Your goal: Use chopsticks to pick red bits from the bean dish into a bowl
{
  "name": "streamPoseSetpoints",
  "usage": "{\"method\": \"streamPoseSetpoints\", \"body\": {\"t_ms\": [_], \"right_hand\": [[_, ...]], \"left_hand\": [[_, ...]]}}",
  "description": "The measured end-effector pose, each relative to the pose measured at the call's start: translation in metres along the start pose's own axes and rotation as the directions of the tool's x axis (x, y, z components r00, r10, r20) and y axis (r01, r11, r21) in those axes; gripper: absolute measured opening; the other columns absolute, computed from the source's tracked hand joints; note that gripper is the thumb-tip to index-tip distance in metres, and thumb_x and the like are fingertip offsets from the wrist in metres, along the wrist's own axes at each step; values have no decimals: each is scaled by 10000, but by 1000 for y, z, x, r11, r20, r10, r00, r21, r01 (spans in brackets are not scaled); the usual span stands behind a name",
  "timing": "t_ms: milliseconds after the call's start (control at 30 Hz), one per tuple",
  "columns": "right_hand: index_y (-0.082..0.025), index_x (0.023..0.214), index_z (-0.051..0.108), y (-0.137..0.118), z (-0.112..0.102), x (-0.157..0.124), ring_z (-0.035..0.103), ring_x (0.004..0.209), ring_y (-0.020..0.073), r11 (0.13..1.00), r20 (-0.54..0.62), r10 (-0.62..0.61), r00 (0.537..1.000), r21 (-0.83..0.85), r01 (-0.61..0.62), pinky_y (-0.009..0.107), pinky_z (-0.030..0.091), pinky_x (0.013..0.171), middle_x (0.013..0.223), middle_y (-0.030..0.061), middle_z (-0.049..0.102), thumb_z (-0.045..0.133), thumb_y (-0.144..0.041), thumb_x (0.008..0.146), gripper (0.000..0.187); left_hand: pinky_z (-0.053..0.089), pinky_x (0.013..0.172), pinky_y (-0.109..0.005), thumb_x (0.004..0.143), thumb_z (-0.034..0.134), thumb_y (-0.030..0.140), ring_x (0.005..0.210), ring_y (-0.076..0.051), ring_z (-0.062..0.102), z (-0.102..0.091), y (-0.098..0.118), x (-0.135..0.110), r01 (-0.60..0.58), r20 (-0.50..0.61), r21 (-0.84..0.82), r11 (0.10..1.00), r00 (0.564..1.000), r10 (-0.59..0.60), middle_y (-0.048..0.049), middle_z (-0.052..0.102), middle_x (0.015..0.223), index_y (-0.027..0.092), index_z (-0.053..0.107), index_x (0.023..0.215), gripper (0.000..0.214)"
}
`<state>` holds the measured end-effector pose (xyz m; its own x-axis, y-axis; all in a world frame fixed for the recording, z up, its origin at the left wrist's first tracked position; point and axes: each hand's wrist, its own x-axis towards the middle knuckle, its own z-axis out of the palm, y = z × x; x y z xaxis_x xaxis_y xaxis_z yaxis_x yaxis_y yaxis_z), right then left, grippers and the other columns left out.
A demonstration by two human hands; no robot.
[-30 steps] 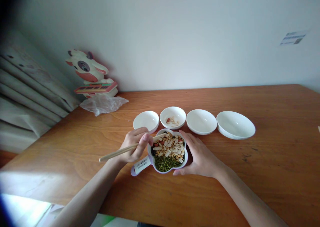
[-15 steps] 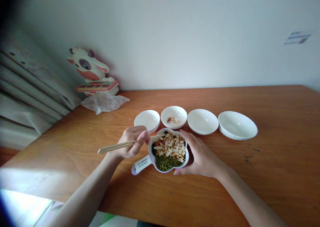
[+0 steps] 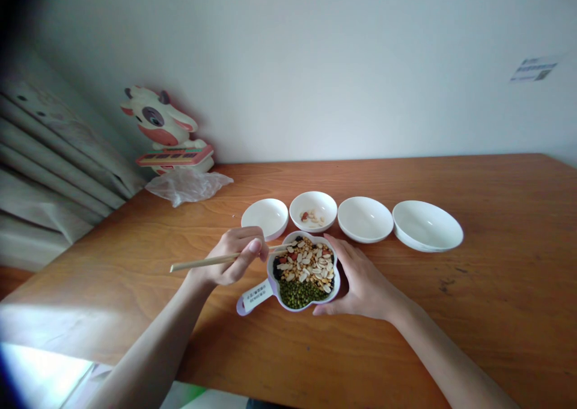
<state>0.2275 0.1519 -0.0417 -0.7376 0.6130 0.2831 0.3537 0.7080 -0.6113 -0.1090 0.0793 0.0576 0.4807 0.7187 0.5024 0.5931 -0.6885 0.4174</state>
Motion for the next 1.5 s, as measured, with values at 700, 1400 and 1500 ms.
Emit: {"method": "streamPoseSetpoints", "body": {"t_ms": [700, 1400, 1500], "right_hand": [[-400, 1813, 151, 3, 1, -2, 485, 1607, 563, 1000, 8, 23, 1000, -9, -23, 815, 468, 1266, 1817, 186, 422, 1014, -795, 637, 1511], [-369, 1811, 162, 2, 0, -1, 491, 1605, 555, 1000, 13, 4, 1000, -3, -4, 780, 467, 1283, 1812, 191, 437, 1015, -789, 644, 1505], [-384, 1811, 149, 1, 0, -1, 490, 1609, 551, 1000, 11, -7, 1000, -11, 8, 780, 472, 1279, 1811, 187, 440, 1009, -793, 654, 1498]], "left_hand": [[502, 599, -301, 1247, 262, 362, 615, -159, 612, 15, -1, -1, -35, -73, 78, 996, 996, 40, -38, 652, 725, 208, 626, 783, 609], [511, 737, -334, 1244, 265, 456, 752, -195, 613, 12, -8, -3, 32, 57, -105, 994, 998, -26, -54, 662, 819, 199, 634, 851, 597], [500, 721, -331, 1244, 266, 453, 742, -193, 587, 14, -8, -1, 25, 51, -100, 995, 999, -20, -46, 636, 802, 202, 611, 848, 582]]}}
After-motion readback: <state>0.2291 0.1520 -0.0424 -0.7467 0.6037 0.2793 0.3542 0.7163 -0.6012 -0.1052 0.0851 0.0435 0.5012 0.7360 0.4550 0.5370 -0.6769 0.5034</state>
